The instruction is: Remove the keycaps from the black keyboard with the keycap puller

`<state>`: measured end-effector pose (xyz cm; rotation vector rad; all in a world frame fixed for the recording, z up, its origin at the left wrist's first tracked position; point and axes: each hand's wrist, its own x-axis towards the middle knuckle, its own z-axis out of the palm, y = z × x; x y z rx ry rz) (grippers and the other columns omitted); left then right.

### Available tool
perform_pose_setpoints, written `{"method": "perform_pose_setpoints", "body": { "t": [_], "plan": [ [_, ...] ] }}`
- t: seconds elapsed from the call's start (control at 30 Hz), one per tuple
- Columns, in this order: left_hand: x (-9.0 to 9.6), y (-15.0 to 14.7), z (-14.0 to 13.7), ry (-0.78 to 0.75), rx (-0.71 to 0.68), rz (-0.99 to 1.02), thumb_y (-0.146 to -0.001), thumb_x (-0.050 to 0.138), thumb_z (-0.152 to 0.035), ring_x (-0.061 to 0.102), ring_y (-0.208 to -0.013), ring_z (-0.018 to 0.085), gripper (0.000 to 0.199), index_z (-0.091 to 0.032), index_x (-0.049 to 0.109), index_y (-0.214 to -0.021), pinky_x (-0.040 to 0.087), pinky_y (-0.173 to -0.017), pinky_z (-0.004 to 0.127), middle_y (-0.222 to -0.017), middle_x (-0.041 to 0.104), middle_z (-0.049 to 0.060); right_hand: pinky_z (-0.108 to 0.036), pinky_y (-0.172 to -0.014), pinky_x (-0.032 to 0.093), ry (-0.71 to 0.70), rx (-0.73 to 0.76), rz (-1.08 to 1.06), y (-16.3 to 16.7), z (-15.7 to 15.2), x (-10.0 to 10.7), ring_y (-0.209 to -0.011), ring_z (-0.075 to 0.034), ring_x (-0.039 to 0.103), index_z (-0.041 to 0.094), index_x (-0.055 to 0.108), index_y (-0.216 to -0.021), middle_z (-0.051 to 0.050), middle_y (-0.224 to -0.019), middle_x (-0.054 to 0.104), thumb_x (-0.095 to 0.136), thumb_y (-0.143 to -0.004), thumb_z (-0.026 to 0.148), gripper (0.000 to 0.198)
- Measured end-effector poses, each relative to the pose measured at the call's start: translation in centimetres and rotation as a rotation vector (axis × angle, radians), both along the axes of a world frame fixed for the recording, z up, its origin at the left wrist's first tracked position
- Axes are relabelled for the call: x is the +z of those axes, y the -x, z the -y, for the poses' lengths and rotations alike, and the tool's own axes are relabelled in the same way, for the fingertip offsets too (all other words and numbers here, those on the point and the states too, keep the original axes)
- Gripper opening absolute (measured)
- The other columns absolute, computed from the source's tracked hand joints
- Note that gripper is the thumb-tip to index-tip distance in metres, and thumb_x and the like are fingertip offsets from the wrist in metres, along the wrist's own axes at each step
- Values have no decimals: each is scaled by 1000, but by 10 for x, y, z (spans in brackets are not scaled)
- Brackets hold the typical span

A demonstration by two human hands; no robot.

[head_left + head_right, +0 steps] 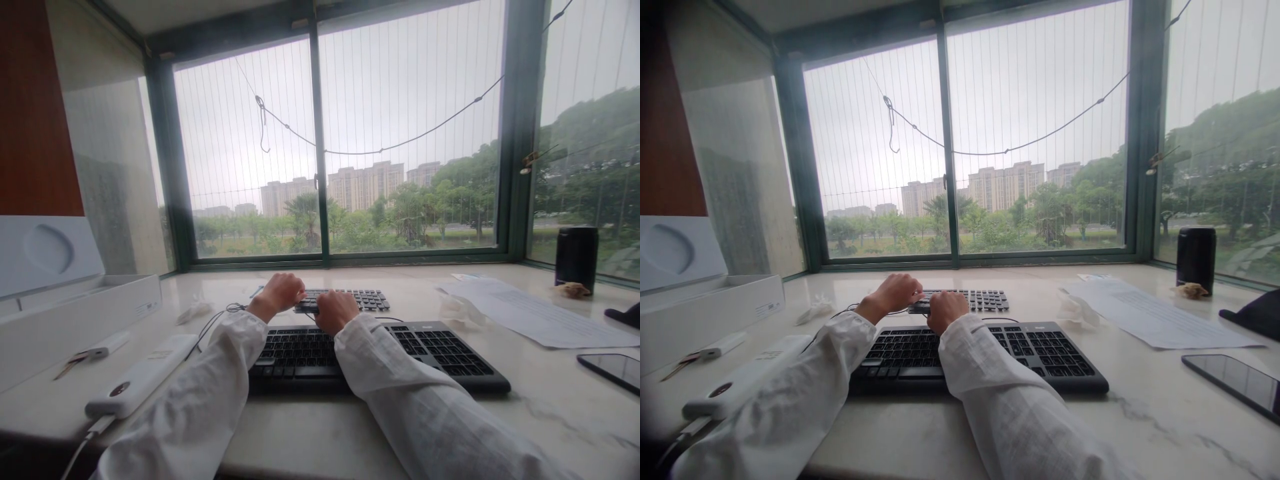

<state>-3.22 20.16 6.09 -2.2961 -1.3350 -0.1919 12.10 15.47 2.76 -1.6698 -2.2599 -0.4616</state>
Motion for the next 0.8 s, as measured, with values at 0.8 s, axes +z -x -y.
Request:
{"method": "perform_pose_setpoints", "body": {
  "t": [0.8],
  "plan": [
    [5,3,3,20,90,20,-85,51,-39,65,-86,25,31,-17,72,-82,45,-76,34,-87,70,15,-36,-68,49,-55,43,-20,4,0,-2,-79,-28,68,16,72,-84,-14,-82,71,51,-77,26,24]
  ]
}}
